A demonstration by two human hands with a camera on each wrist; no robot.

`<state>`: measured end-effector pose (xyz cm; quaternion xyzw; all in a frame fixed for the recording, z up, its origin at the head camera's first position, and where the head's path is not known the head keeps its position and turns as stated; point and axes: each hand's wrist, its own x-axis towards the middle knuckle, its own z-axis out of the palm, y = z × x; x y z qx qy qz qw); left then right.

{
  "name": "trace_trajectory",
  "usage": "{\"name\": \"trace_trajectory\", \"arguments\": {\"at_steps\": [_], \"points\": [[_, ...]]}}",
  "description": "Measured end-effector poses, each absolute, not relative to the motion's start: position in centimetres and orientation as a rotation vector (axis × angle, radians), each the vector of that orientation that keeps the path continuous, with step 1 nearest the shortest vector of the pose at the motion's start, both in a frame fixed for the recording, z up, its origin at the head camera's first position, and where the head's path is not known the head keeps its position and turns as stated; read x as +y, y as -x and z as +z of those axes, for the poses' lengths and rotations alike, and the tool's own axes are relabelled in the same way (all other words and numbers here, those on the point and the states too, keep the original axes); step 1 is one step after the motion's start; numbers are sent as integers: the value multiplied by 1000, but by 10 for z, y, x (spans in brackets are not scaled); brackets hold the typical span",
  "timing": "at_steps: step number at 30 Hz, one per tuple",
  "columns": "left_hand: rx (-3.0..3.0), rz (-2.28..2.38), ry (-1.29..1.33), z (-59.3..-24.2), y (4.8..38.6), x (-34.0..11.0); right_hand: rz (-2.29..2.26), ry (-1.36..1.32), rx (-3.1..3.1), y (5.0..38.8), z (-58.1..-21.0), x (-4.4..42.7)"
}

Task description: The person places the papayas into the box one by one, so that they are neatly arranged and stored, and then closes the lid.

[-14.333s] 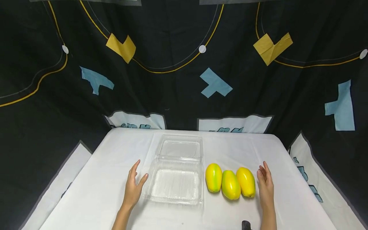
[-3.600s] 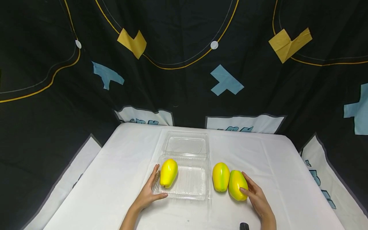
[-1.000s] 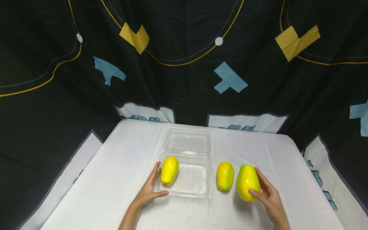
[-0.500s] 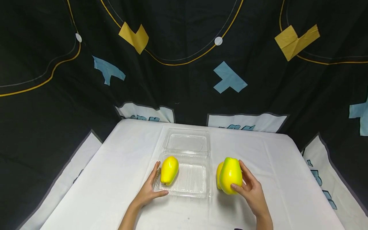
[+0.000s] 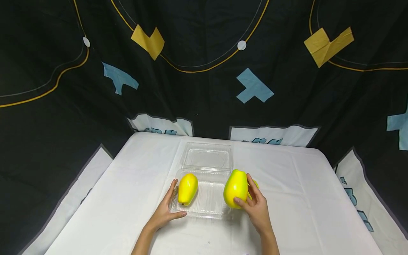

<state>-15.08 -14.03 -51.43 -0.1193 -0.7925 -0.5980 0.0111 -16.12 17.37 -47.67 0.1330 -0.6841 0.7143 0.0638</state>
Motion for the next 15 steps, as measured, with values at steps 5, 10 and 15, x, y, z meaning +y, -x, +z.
{"name": "trace_trajectory", "arguments": {"at_steps": [5,10,15], "points": [[-2479,-1861,374,-514,151,-140,2201,-452,-2043,162,-480,158],[-2479,-1864,360,-516,152,-141,2228,-473,-2053,164,-484,142],[-2474,-1869,365,-516,152,-141,2224,-432,-2102,169,-490,127]]}}
